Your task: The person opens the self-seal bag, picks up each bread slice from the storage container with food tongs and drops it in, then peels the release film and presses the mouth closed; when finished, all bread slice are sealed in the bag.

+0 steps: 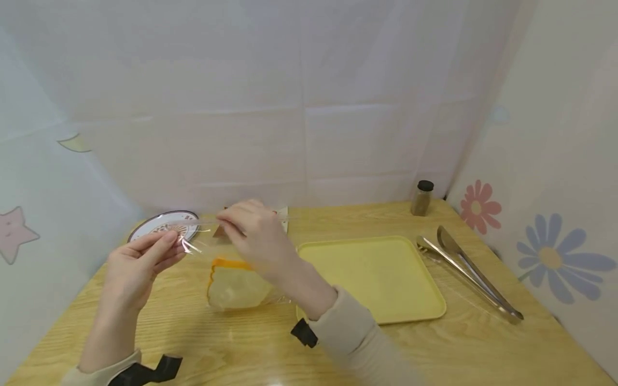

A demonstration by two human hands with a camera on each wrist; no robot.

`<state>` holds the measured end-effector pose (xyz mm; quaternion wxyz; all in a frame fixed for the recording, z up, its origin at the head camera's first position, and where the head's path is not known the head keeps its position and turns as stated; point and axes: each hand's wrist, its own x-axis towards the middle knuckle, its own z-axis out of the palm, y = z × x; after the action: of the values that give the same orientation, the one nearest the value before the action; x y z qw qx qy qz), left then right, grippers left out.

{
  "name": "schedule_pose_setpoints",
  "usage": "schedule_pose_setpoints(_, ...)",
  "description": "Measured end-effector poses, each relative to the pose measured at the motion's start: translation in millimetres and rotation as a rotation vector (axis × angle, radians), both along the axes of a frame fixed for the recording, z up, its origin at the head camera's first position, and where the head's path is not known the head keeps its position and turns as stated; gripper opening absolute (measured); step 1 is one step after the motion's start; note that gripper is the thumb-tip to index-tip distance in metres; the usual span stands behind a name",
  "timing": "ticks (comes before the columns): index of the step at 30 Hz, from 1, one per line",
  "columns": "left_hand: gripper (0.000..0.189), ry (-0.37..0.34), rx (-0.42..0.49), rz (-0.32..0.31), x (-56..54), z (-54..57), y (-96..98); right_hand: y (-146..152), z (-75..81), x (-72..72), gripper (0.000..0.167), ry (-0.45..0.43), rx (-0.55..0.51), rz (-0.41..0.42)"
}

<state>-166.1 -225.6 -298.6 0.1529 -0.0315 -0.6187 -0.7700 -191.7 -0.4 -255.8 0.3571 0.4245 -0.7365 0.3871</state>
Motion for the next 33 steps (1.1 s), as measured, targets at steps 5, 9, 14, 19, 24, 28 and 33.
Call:
schedule_pose_setpoints(5, 0.013, 0.057, -0.011, -0.011, 1.1, -2.3, 0.9, -23, 12.0, -9.2, 0.011, -0.006, 0.313, 0.035)
schedule_pose_setpoints(9, 0.013, 0.08, -0.016, -0.021, 2.4, -3.7, 2.4, -33, 18.4, -16.3, 0.015, -0.03, 0.452, 0.024)
schedule_pose_setpoints(14, 0.013, 0.11, -0.035, -0.046, 2.6, -4.7, 4.6, -43, 24.6, -23.6, 0.016, -0.059, 0.538, 0.029)
schedule_pose_setpoints(19, 0.015, 0.135, -0.037, -0.068, 2.6, -4.9, 6.4, -51, 31.3, -29.0, 0.016, -0.156, 0.627, 0.073)
schedule_pose_setpoints(24, 0.016, 0.165, -0.04, -0.066, 1.5, -5.8, 8.1, -58, 37.0, -35.8, 0.018, -0.313, 0.678, 0.148)
schedule_pose_setpoints(28, 0.016, 0.184, -0.043, -0.05, 0.1, -7.0, 9.4, -61, 41.0, -40.5, 0.019, -0.395, 0.716, 0.181)
schedule_pose_setpoints(33, 0.017, 0.188, -0.052, -0.029, -0.8, -7.4, 11.1, -63, 45.2, -47.7, 0.018, -0.435, 0.762, 0.235)
